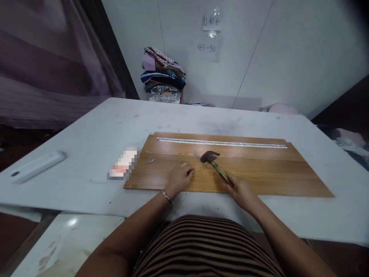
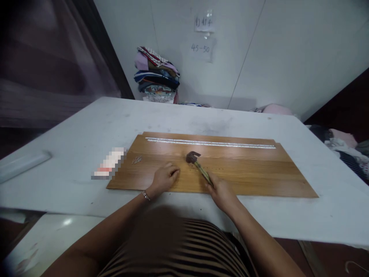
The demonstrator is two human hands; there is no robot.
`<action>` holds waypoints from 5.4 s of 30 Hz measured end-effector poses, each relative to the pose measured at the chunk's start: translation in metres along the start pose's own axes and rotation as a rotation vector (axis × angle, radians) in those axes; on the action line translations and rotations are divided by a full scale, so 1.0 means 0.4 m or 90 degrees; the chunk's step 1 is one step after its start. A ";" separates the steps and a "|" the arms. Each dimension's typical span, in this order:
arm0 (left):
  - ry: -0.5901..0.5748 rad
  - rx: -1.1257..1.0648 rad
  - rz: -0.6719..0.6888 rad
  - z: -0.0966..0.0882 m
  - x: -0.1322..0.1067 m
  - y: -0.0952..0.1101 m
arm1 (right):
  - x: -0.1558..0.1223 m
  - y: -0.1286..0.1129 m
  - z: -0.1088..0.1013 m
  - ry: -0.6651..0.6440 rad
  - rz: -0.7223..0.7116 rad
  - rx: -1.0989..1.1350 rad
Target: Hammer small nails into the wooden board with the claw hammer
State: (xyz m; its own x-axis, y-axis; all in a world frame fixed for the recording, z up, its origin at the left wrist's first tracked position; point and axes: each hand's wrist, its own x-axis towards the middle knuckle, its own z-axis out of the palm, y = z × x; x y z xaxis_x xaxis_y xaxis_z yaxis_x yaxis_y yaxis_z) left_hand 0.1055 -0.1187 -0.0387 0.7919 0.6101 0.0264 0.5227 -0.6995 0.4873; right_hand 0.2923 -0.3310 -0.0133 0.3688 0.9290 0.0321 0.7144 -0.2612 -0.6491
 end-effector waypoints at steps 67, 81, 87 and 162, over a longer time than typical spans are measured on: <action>-0.001 0.006 0.003 -0.001 -0.002 -0.002 | -0.007 0.001 0.019 -0.035 0.050 -0.022; 0.000 0.010 0.002 -0.002 -0.003 0.000 | 0.004 -0.001 0.003 -0.021 0.020 -0.015; 0.006 0.003 0.007 0.002 -0.001 -0.004 | 0.002 0.007 0.013 -0.013 0.011 -0.015; -0.014 0.011 -0.009 -0.004 0.000 0.003 | 0.000 -0.002 0.005 -0.016 0.009 0.003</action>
State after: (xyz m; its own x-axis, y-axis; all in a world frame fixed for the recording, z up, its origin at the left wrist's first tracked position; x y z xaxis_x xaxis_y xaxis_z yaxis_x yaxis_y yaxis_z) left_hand 0.1055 -0.1189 -0.0367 0.7912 0.6116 0.0003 0.5389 -0.6973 0.4726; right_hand 0.2904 -0.3303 -0.0143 0.3634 0.9316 0.0039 0.7069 -0.2731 -0.6525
